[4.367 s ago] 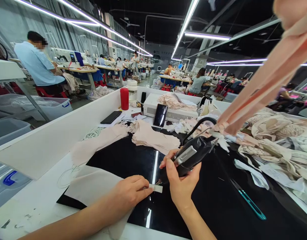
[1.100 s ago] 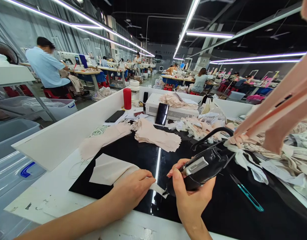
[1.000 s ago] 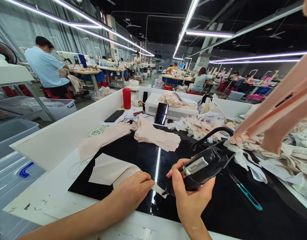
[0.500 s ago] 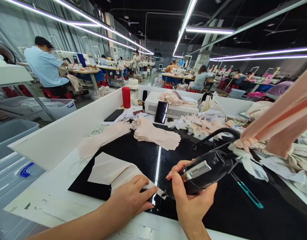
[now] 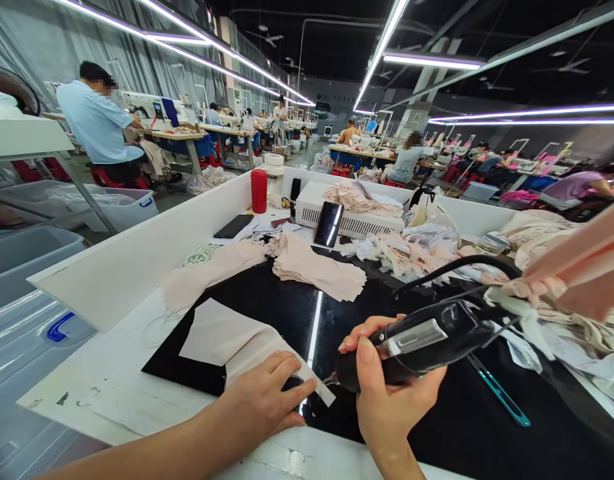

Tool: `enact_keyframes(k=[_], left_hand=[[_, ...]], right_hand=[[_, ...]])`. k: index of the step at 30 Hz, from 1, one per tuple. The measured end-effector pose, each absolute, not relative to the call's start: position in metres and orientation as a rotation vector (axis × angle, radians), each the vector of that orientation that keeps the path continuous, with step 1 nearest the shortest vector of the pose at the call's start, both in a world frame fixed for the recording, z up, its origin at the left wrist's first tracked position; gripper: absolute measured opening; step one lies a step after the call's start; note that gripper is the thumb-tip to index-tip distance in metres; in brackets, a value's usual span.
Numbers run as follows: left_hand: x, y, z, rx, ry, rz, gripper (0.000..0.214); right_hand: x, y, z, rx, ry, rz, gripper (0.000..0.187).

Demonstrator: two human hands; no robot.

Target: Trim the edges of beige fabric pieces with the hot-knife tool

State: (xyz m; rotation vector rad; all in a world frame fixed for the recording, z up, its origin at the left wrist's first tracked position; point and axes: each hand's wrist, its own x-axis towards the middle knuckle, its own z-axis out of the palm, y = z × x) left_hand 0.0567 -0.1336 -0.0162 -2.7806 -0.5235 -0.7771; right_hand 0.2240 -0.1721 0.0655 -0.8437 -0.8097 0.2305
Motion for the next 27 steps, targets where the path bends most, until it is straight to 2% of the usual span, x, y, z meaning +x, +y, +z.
enact_keyframes(k=[7, 13, 27], left_hand=[[0.057, -0.134, -0.011, -2.788, -0.493, -0.831, 0.064], [0.056, -0.133, -0.015, -2.792, -0.49, -0.783, 0.047], [0.055, -0.133, -0.015, -2.837, -0.517, -0.796, 0.055]], right_hand=[[0.22, -0.153, 0.06, -0.782, -0.821, 0.298, 0.039], [0.216, -0.145, 0.059, -0.756, -0.833, 0.318, 0.039], [0.218, -0.143, 0.056, -0.766, -0.843, 0.31, 0.041]])
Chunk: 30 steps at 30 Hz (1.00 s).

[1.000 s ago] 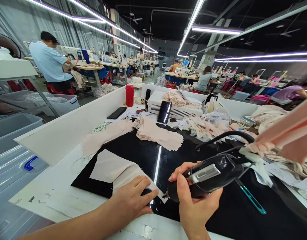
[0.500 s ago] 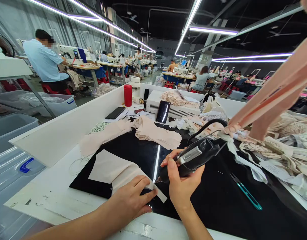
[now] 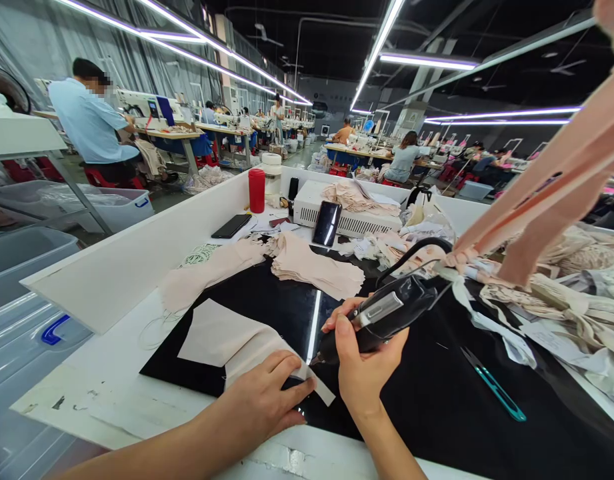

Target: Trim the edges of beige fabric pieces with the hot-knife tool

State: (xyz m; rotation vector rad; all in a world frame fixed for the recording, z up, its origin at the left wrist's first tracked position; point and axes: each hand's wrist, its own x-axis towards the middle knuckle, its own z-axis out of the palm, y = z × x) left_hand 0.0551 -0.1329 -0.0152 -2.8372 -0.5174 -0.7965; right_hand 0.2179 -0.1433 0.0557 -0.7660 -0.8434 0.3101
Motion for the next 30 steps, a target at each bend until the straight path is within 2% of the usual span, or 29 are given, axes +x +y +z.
enact_keyframes(k=[19, 30], left_hand=[[0.0539, -0.1334, -0.0162, -2.887, -0.542, -0.872, 0.061], [0.0519, -0.1369, -0.0163, -2.833, -0.542, -0.825, 0.056]], right_hand=[[0.2128, -0.1461, 0.0565, -0.765, -0.86, 0.342, 0.04], [0.2122, -0.145, 0.0563, -0.761, -0.876, 0.341, 0.039]])
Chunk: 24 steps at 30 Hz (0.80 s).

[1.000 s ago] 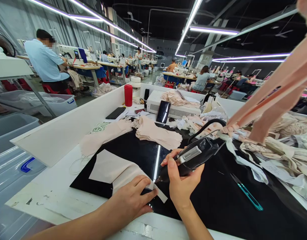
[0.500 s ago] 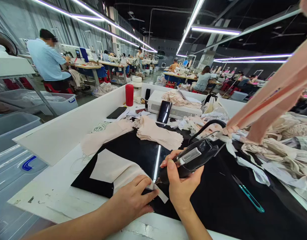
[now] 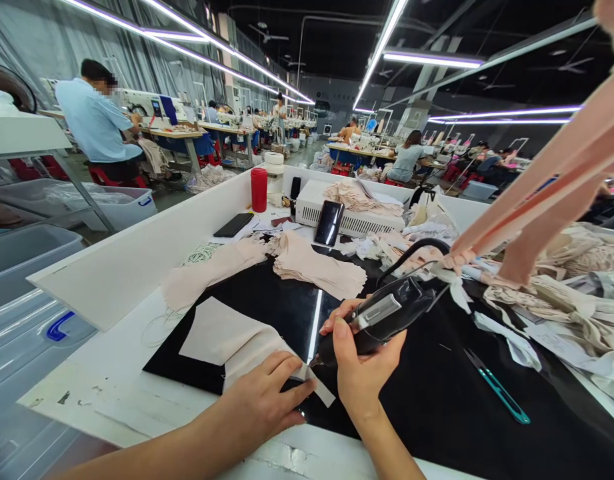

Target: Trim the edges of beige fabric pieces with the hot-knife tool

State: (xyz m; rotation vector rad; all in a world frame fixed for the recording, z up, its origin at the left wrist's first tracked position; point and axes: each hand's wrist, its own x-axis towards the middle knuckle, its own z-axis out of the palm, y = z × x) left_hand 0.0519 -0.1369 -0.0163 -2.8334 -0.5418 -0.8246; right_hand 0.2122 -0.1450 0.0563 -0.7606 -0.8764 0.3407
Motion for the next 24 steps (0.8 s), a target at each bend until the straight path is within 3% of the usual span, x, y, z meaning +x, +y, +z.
enact_keyframes(k=[11, 16, 24], left_hand=[[0.0519, -0.1361, -0.0172, -2.817, -0.547, -0.86, 0.055], [0.0515, -0.1359, -0.017, -2.821, -0.517, -0.793, 0.045], [0.0513, -0.136, -0.0192, -2.875, -0.548, -0.766, 0.052]], right_hand=[[0.2126, -0.1488, 0.0626, -0.747, -0.868, 0.338, 0.038], [0.2128, -0.1499, 0.0612, -0.748, -0.877, 0.346, 0.038], [0.2102, -0.1498, 0.0582, -0.793, -0.87, 0.352, 0.036]])
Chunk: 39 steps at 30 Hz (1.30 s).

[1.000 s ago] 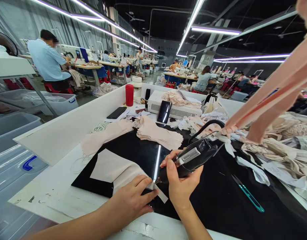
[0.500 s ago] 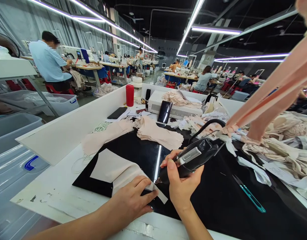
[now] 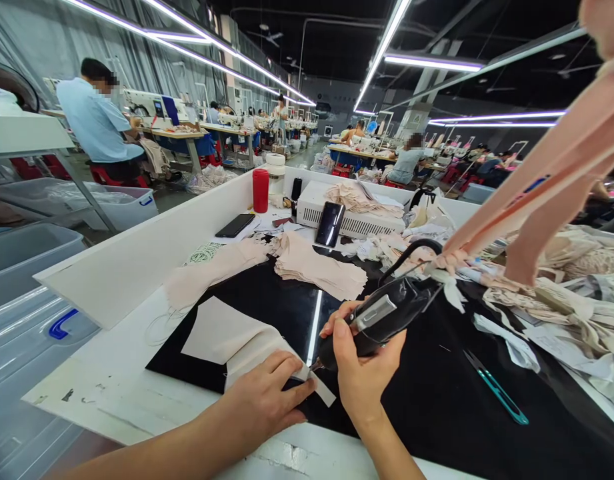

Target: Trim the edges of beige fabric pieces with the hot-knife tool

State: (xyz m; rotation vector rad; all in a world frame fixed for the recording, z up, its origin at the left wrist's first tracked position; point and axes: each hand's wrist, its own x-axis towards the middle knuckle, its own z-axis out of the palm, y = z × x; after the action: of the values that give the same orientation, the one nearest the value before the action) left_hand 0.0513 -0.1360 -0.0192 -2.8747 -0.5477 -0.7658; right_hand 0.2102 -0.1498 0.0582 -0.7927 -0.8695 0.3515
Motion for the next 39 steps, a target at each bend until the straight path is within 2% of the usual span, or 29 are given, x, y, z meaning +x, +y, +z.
enact_keyframes(k=[9, 18, 24, 30, 39], left_hand=[[0.05, -0.136, -0.018, -2.872, -0.548, -0.849, 0.051], [0.048, -0.138, -0.009, -2.942, -0.562, -0.924, 0.04], [0.038, -0.128, 0.012, -3.095, -0.879, -0.835, 0.01], [0.032, -0.115, 0.016, -3.179, -0.853, -0.72, 0.022], [0.021, -0.114, 0.009, -3.11, -0.649, -0.659, 0.019]], right_hand=[[0.208, -0.141, 0.058, -0.716, -0.88, 0.379, 0.037], [0.205, -0.14, 0.056, -0.726, -0.893, 0.375, 0.036], [0.204, -0.144, 0.056, -0.723, -0.891, 0.369, 0.038], [0.203, -0.147, 0.057, -0.71, -0.901, 0.353, 0.038], [0.2, -0.148, 0.055, -0.71, -0.934, 0.32, 0.036]])
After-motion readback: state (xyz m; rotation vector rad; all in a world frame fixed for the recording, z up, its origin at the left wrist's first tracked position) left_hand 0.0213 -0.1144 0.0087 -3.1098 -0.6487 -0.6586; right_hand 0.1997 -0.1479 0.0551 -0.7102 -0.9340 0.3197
